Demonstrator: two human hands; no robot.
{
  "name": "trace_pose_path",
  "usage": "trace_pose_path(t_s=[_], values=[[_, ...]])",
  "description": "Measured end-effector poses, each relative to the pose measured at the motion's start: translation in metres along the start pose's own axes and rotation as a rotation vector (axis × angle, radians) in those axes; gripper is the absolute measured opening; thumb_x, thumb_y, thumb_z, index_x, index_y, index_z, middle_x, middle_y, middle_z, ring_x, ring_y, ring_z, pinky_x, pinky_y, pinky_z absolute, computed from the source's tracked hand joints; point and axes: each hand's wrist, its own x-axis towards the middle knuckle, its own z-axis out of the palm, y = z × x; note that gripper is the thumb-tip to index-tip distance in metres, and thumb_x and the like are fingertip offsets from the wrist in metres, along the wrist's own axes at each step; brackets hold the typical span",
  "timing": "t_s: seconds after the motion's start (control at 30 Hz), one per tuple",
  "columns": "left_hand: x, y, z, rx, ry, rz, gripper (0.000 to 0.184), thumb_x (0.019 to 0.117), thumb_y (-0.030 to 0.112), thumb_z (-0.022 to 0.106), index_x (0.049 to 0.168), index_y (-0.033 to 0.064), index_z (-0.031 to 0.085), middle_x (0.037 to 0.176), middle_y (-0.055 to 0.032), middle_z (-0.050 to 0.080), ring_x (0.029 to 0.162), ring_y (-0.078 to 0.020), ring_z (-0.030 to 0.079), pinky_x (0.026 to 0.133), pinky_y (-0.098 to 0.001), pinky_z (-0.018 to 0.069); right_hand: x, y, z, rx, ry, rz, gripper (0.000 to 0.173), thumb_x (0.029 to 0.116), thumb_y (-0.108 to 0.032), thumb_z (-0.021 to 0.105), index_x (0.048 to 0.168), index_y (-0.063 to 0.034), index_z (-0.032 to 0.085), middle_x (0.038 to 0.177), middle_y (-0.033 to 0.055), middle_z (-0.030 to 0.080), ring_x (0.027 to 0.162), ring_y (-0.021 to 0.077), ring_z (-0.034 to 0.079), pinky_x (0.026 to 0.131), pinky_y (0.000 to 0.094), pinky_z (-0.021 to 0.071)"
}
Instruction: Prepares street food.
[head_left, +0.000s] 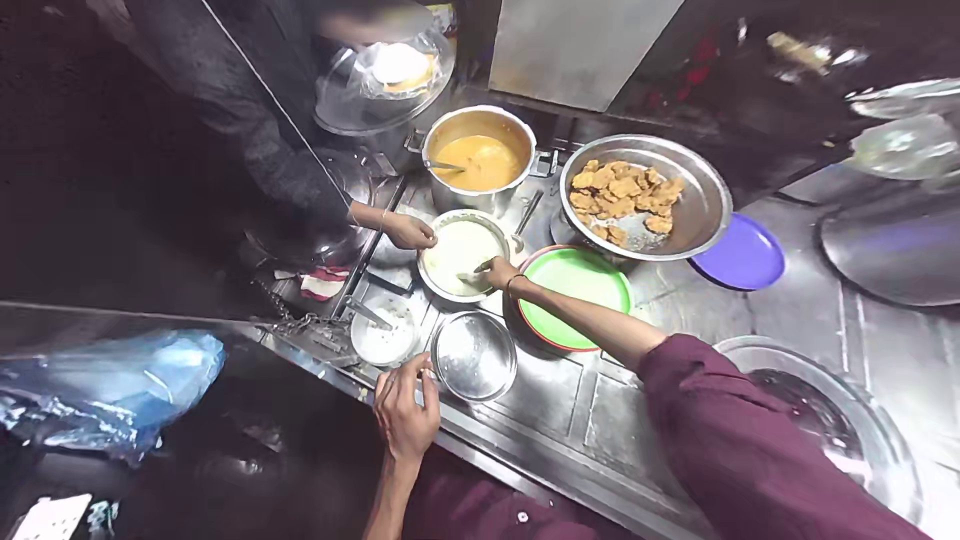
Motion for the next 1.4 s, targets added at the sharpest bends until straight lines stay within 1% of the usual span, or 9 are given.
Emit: trace_pose_path(t_s=[0.1, 0.2, 0.4, 0.63, 0.8, 1.03, 1.17, 1.27, 1.4], values=[[-0.004, 0.0, -0.003, -0.003, -0.023, -0.015, 0.029, 0.0983, 0.024, 0.053, 0.11, 0.0118, 0.076, 0.096, 0.0038, 0.077, 0.088, -0.0079, 0.071, 0.084, -0.0336, 0.0573, -0.016, -0.009, 0.012, -0.506, 0.159, -0.181, 0.026, 0.0959, -0.018, 0.064, 0.121, -0.0116, 0.071, 0.105, 0.0225, 0.073, 0.098, 0.0437, 0.07, 0.08, 0.0646, 0.0551], [-0.001, -0.002, -0.003, -0.024, -0.029, -0.03, 0.03, 0.0986, 0.023, 0.052, 0.112, 0.0115, 0.075, 0.097, 0.0037, 0.077, 0.089, -0.0081, 0.071, 0.084, -0.0338, 0.057, -0.048, -0.041, -0.004, -0.869, 0.14, -0.255, 0.033, 0.0962, -0.008, 0.061, 0.128, 0.0029, 0.059, 0.1, 0.0274, 0.069, 0.093, 0.049, 0.069, 0.076, 0.0641, 0.0537], [-0.001, -0.002, -0.001, -0.049, -0.012, -0.051, 0.029, 0.0985, 0.022, 0.053, 0.112, 0.0105, 0.075, 0.098, 0.0033, 0.077, 0.09, -0.0085, 0.071, 0.086, -0.0344, 0.0571, -0.072, -0.019, -0.031, -0.974, 0.312, -0.322, 0.017, 0.0953, -0.002, 0.06, 0.11, 0.0049, 0.064, 0.09, 0.025, 0.068, 0.08, 0.0454, 0.069, 0.066, 0.0593, 0.0541], [-0.002, -0.003, -0.001, -0.061, -0.043, -0.044, 0.026, 0.098, 0.021, 0.054, 0.109, 0.0112, 0.076, 0.097, 0.002, 0.077, 0.091, -0.0093, 0.072, 0.088, -0.0351, 0.0573, -0.099, 0.013, -0.042, -0.888, 0.39, -0.368, 0.017, 0.0885, -0.003, 0.071, 0.105, -0.0014, 0.071, 0.092, 0.0249, 0.067, 0.082, 0.0476, 0.067, 0.062, 0.0614, 0.0521], [-0.002, -0.005, -0.002, -0.055, -0.052, -0.035, 0.026, 0.0984, 0.021, 0.054, 0.107, 0.0116, 0.077, 0.096, 0.0023, 0.077, 0.089, -0.0092, 0.071, 0.086, -0.0341, 0.0574, -0.109, 0.036, -0.069, -0.891, 0.546, -0.489, 0.028, 0.0959, -0.001, 0.06, 0.123, -0.0048, 0.069, 0.096, 0.0266, 0.064, 0.083, 0.0472, 0.065, 0.063, 0.0585, 0.0521], [-0.001, -0.005, -0.002, -0.064, -0.047, -0.036, 0.026, 0.0982, 0.021, 0.054, 0.106, 0.0125, 0.077, 0.096, 0.0021, 0.078, 0.089, -0.0095, 0.072, 0.084, -0.0345, 0.057, -0.101, 0.036, -0.048, -0.661, 0.431, -0.297, 0.02, 0.1008, -0.014, 0.059, 0.113, -0.0144, 0.075, 0.09, 0.0191, 0.07, 0.075, 0.0418, 0.069, 0.058, 0.0606, 0.0531], [-0.001, -0.005, -0.003, -0.066, -0.056, -0.034, 0.027, 0.0991, 0.021, 0.053, 0.107, 0.0137, 0.077, 0.096, 0.0032, 0.078, 0.088, -0.0082, 0.071, 0.085, -0.0342, 0.0569, -0.065, 0.008, -0.027, -0.092, 0.193, -0.08, 0.028, 0.1045, -0.029, 0.058, 0.115, -0.0106, 0.077, 0.101, 0.0198, 0.074, 0.093, 0.0396, 0.071, 0.085, 0.0652, 0.0545], [0.001, -0.004, -0.004, -0.04, -0.052, -0.03, 0.028, 0.0994, 0.023, 0.053, 0.106, 0.0127, 0.078, 0.092, 0.0028, 0.077, 0.08, -0.0075, 0.07, 0.077, -0.0322, 0.0562, -0.02, -0.004, -0.01, 0.198, 0.149, 0.065, 0.029, 0.0991, -0.028, 0.066, 0.113, -0.0046, 0.074, 0.098, 0.0199, 0.072, 0.088, 0.0347, 0.068, 0.084, 0.0596, 0.0536], [0.0, -0.005, -0.005, 0.0, -0.035, -0.039, 0.029, 0.0995, 0.024, 0.052, 0.105, 0.0121, 0.078, 0.087, 0.0021, 0.077, 0.069, -0.0072, 0.067, 0.067, -0.0305, 0.0531, 0.009, -0.015, -0.007, 0.044, 0.26, 0.032, 0.029, 0.0992, -0.024, 0.062, 0.124, -0.0176, 0.075, 0.118, 0.0188, 0.072, 0.109, 0.0384, 0.068, 0.094, 0.0639, 0.0522]])
